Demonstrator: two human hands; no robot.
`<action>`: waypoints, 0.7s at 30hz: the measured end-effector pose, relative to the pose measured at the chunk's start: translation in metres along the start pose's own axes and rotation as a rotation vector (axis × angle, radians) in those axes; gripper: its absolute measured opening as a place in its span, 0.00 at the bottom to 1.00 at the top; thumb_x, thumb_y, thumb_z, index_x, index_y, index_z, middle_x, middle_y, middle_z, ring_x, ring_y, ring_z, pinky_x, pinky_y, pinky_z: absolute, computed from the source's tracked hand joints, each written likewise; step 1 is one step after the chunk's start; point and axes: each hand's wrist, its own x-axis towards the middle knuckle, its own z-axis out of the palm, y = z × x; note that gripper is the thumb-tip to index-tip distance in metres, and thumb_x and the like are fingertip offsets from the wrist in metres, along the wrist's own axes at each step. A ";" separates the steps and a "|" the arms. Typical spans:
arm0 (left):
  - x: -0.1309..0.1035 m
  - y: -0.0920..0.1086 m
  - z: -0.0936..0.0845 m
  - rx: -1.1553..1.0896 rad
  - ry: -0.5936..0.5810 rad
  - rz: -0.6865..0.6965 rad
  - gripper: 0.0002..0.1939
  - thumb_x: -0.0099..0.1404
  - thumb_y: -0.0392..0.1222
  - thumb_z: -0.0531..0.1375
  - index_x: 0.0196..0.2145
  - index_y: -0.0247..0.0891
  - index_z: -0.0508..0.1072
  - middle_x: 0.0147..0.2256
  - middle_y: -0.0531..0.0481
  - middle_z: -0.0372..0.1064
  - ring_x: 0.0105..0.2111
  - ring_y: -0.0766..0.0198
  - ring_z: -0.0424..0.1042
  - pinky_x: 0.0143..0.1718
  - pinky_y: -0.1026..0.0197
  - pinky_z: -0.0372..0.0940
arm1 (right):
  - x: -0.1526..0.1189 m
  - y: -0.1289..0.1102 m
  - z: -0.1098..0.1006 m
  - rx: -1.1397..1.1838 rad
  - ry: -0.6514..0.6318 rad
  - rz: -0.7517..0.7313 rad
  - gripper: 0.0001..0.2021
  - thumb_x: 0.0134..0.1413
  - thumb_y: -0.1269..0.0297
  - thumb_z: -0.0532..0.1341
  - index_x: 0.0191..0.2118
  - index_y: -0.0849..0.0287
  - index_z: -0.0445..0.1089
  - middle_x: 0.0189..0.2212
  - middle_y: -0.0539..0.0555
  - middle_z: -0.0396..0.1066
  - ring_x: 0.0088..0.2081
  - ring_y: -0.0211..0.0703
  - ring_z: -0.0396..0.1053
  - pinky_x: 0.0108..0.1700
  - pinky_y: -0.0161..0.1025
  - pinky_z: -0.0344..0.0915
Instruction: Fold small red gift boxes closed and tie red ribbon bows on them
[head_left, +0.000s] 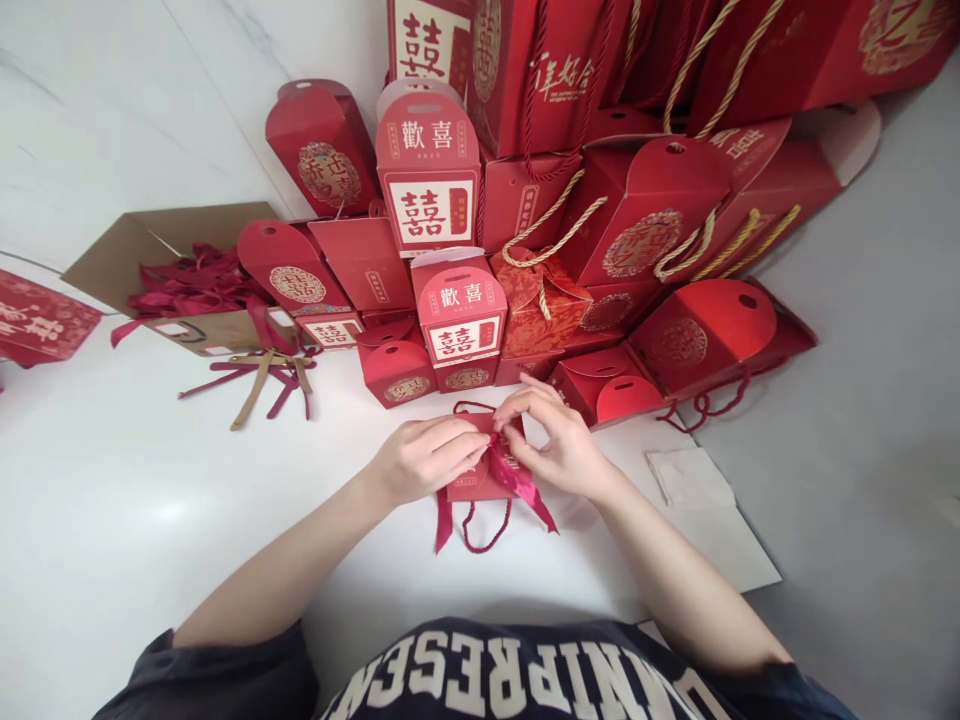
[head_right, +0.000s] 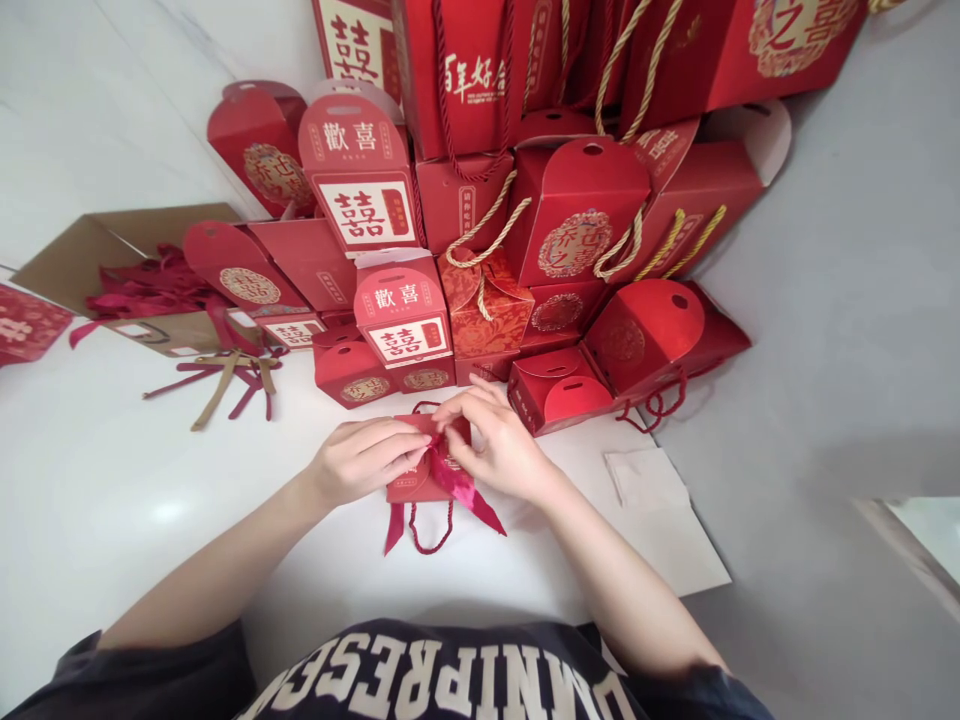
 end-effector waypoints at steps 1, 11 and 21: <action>0.000 0.000 0.000 0.000 0.001 0.000 0.07 0.62 0.32 0.63 0.39 0.35 0.73 0.33 0.50 0.77 0.32 0.66 0.77 0.37 0.64 0.74 | 0.000 0.000 0.000 -0.002 0.014 0.010 0.11 0.57 0.74 0.57 0.43 0.53 0.65 0.36 0.50 0.73 0.41 0.43 0.72 0.64 0.58 0.54; 0.000 0.001 0.000 -0.006 -0.002 0.004 0.07 0.61 0.31 0.63 0.39 0.35 0.73 0.32 0.51 0.76 0.31 0.65 0.77 0.36 0.63 0.73 | 0.001 -0.005 -0.008 -0.052 0.042 0.017 0.13 0.54 0.76 0.56 0.44 0.53 0.66 0.35 0.50 0.73 0.42 0.44 0.71 0.65 0.61 0.51; 0.004 0.004 0.000 0.034 -0.011 -0.002 0.05 0.63 0.32 0.61 0.38 0.35 0.72 0.32 0.51 0.76 0.30 0.66 0.76 0.34 0.64 0.72 | 0.000 -0.010 -0.002 -0.185 -0.042 -0.112 0.12 0.56 0.75 0.56 0.44 0.52 0.66 0.38 0.51 0.74 0.43 0.45 0.72 0.67 0.62 0.46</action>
